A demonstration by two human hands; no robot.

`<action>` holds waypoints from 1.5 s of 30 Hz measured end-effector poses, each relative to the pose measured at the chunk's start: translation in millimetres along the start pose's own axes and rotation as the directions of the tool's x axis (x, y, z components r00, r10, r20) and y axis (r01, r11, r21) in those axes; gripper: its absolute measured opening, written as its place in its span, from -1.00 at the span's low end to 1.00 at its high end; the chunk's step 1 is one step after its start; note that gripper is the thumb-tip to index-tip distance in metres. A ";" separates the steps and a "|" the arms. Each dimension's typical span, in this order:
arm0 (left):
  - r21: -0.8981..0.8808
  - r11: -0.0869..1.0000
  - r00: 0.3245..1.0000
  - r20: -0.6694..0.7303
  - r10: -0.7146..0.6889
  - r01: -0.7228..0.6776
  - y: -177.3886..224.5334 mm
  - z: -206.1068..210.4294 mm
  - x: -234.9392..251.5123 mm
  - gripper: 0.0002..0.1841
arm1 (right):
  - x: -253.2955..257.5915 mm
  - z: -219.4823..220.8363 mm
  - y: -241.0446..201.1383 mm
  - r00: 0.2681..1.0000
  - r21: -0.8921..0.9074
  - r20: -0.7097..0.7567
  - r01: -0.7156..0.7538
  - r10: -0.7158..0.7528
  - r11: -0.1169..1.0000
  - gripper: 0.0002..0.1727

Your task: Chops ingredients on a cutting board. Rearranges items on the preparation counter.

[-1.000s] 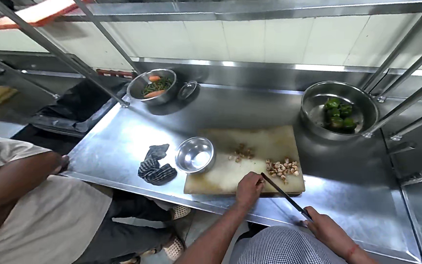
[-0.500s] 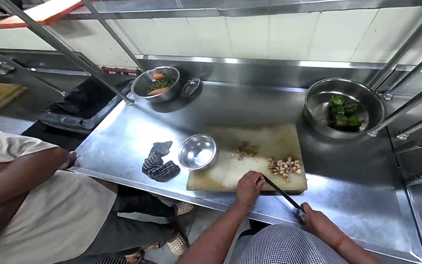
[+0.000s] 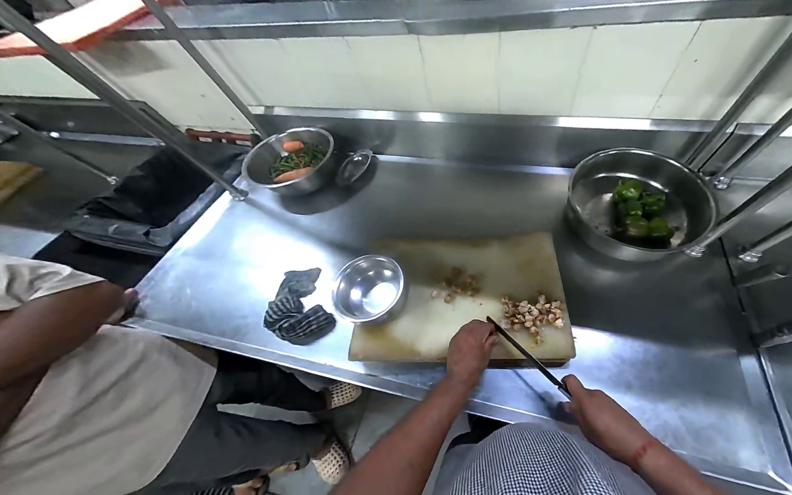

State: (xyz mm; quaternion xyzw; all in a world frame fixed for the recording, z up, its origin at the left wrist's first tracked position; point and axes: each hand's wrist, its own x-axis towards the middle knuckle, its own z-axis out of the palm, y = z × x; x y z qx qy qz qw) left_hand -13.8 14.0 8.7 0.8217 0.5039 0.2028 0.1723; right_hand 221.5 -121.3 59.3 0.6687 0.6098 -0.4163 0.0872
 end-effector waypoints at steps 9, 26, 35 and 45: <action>0.052 0.997 0.998 0.031 -0.063 0.062 6.0 -1.3 5.0 -0.80 | 4.7 19.6 21.4 0.997 0.026 -0.005 -0.078 0.078 0.997 -0.57; 0.144 0.961 0.959 0.128 -0.253 0.234 -33.1 -50.4 54.5 -0.66 | 2.8 21.0 16.5 0.998 0.210 -0.036 -0.038 0.047 0.977 -0.56; -0.098 0.991 0.995 0.040 -0.092 0.095 -8.6 -20.2 -1.5 -0.77 | -1.8 21.1 20.5 0.993 0.224 -0.122 0.023 0.004 0.974 -0.57; -0.147 0.989 0.997 -0.069 -0.036 0.026 -12.5 -15.7 4.1 -0.91 | 4.2 10.8 6.5 0.994 0.160 -0.097 0.057 -0.042 0.986 -0.58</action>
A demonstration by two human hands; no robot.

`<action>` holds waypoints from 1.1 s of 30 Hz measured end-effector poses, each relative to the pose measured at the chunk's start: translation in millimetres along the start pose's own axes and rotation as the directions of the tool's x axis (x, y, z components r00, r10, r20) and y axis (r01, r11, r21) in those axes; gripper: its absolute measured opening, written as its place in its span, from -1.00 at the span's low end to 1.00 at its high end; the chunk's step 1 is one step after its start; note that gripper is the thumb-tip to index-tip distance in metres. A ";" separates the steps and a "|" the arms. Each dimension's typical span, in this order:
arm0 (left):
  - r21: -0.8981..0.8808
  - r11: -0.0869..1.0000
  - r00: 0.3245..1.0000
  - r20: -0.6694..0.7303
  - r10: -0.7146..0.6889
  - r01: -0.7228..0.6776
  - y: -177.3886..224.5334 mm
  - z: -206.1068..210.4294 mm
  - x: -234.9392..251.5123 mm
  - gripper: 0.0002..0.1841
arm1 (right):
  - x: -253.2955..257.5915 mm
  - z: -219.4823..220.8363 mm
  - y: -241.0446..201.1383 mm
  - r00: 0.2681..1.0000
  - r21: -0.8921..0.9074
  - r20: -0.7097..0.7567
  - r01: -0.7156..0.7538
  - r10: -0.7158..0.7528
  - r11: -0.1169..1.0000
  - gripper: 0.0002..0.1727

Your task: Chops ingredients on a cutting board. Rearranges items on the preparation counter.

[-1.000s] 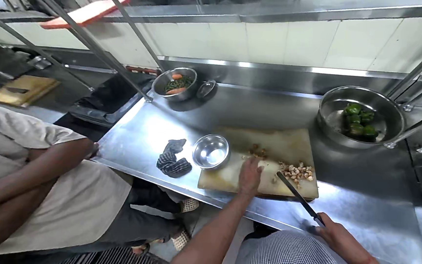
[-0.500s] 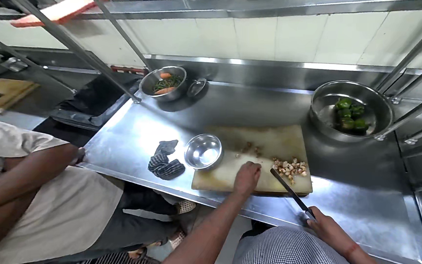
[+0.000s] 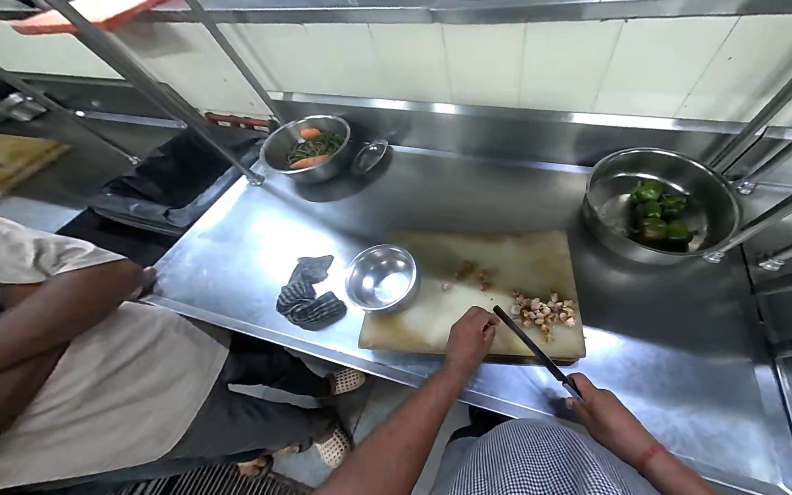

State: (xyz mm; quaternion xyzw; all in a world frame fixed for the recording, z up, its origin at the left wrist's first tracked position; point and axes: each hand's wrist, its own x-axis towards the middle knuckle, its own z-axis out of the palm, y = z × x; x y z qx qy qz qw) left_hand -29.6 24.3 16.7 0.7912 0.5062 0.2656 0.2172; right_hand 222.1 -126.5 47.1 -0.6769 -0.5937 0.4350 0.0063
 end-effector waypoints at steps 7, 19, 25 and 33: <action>0.013 0.996 0.996 0.033 -0.087 0.086 6.5 0.5 9.1 -0.80 | 0.8 -6.5 -4.3 0.999 -0.042 -0.027 -0.047 0.046 0.998 -0.60; -0.001 0.998 0.997 0.056 0.056 -0.056 3.6 2.9 9.2 -0.88 | 2.7 -17.7 -16.8 0.996 -0.068 0.093 -0.008 0.014 0.998 -0.63; 0.046 0.993 0.994 0.032 0.104 -0.106 -3.0 4.5 7.5 -0.90 | 45.3 -10.6 -38.4 0.990 -0.068 0.138 0.010 0.000 0.998 -0.58; 0.072 0.997 0.998 0.061 0.029 -0.033 0.6 2.9 5.7 -0.86 | 2.9 13.5 12.3 0.990 0.063 0.119 -0.078 0.070 0.995 -0.56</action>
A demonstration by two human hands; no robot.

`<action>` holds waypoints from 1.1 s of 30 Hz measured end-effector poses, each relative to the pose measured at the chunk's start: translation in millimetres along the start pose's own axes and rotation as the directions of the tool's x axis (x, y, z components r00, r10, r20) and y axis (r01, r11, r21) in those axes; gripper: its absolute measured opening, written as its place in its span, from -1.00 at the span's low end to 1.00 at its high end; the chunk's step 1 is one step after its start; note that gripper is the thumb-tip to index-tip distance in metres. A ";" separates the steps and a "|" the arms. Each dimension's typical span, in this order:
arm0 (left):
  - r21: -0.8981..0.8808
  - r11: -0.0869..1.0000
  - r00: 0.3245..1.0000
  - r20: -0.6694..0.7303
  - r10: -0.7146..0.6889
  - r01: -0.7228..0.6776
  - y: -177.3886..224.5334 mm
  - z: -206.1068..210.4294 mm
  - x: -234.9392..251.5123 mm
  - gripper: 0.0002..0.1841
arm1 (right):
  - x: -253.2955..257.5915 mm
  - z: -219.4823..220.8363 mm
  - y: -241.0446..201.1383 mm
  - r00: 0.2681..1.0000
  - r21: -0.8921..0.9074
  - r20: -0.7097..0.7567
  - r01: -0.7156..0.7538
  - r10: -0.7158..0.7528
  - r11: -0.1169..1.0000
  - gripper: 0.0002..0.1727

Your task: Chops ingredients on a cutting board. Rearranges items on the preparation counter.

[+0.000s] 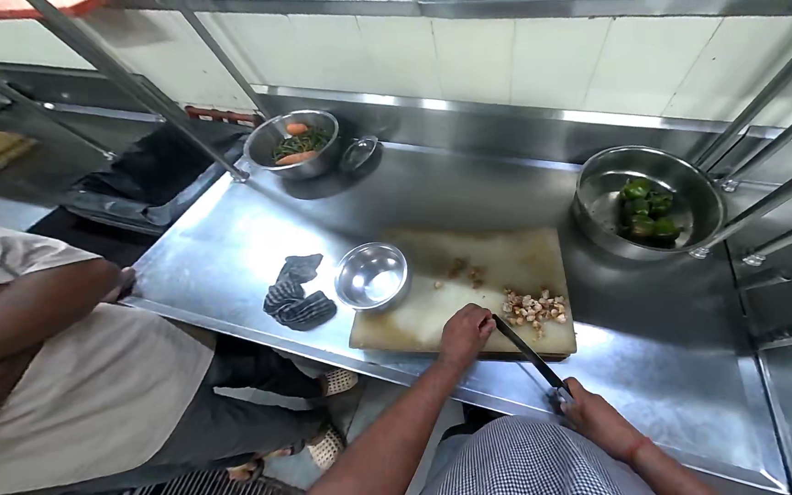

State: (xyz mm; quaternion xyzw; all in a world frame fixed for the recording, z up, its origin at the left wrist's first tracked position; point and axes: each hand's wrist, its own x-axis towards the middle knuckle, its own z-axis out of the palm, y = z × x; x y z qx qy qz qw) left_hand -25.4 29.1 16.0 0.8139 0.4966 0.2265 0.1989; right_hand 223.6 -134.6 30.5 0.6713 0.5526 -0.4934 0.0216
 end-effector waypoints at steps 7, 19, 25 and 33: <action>-0.111 0.986 0.985 0.138 -0.104 0.120 1.6 -19.7 -5.5 -0.38 | -15.2 -6.8 -11.8 0.997 0.011 -0.077 -0.018 0.019 1.000 -0.60; -0.024 1.000 0.999 -0.042 -0.015 0.014 -8.1 0.9 -28.6 -0.90 | -13.0 -24.4 -17.5 0.991 -0.131 0.089 0.108 -0.097 0.986 -0.62; -0.031 0.999 0.994 -0.105 0.016 -0.020 -11.2 6.0 -37.2 -0.87 | 25.6 -10.4 -41.1 0.992 -0.201 0.094 0.101 -0.084 0.974 -0.59; -0.035 0.997 0.998 -0.013 -0.068 0.067 -5.9 1.4 -29.6 -0.86 | 7.4 -1.6 9.8 0.993 0.047 0.095 0.061 -0.065 0.997 -0.51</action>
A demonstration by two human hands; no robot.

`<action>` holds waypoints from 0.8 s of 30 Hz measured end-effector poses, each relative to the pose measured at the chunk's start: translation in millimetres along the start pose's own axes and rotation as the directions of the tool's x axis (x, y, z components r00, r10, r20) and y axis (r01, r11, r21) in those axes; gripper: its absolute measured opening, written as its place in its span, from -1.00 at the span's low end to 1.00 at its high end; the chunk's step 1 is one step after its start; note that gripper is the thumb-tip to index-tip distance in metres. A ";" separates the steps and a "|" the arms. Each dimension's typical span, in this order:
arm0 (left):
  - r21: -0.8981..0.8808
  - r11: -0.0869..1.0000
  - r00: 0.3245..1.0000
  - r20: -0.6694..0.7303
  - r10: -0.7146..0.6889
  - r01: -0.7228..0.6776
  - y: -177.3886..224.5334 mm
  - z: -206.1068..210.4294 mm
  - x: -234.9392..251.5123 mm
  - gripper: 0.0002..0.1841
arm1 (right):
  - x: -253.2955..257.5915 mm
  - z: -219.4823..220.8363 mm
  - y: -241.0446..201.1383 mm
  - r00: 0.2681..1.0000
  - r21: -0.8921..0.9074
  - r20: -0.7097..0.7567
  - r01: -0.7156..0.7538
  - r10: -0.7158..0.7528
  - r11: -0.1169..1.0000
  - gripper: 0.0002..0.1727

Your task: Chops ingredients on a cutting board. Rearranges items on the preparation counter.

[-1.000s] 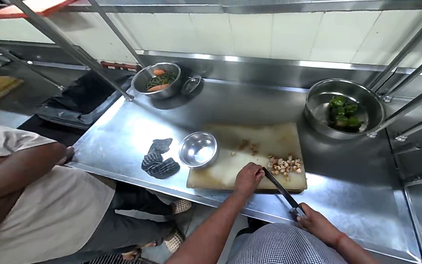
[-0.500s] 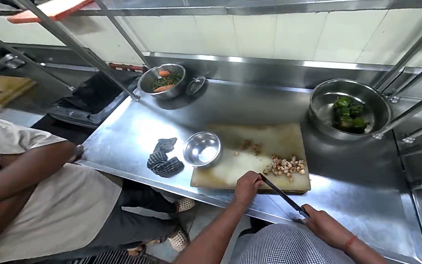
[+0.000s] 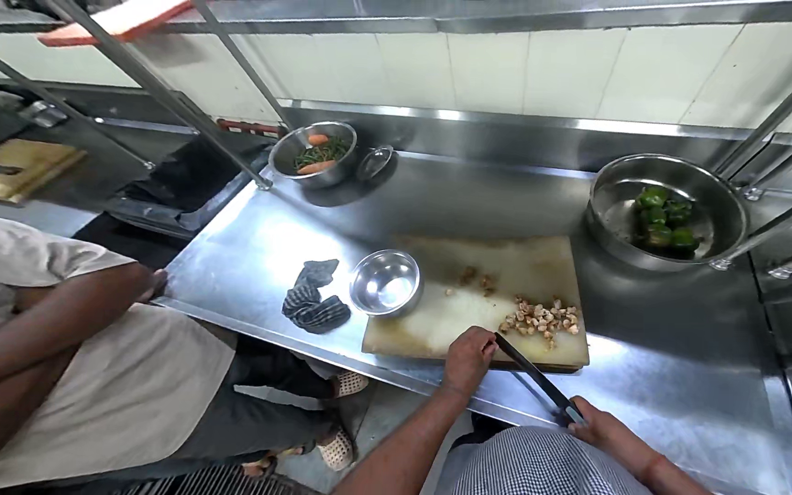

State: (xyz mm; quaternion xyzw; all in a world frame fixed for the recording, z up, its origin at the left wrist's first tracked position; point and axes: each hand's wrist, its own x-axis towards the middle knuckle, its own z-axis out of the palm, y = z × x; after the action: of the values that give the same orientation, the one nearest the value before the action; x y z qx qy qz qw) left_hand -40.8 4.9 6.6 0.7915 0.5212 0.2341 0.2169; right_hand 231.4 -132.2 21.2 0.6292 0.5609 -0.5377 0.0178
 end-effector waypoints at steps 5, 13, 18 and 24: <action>-0.041 0.992 0.993 0.030 -0.115 0.116 4.1 -30.9 40.9 -0.68 | -18.6 -5.8 -2.8 0.993 0.011 -0.113 0.041 -0.039 0.999 -0.57; 0.204 0.977 0.963 0.246 -0.108 0.058 2.4 -31.1 119.4 -0.63 | -1.8 -5.8 -35.8 0.999 -0.166 -0.033 -0.026 0.021 0.986 -0.58; 0.155 0.987 0.972 0.223 -0.077 0.042 -1.1 -38.6 95.8 -0.69 | -11.7 -7.9 -30.8 0.989 -0.045 -0.108 -0.102 0.097 0.994 -0.57; 0.038 0.999 0.984 0.173 -0.026 0.020 4.0 -17.6 31.9 -0.72 | -10.5 -8.1 -24.7 0.989 -0.019 -0.131 -0.074 0.071 0.997 -0.59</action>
State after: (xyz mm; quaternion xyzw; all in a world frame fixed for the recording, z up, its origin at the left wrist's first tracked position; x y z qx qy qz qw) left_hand -37.3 34.7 27.6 0.8065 0.5136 0.1522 0.2501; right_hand 221.0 -125.2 46.3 0.6825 0.5442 -0.4878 0.0082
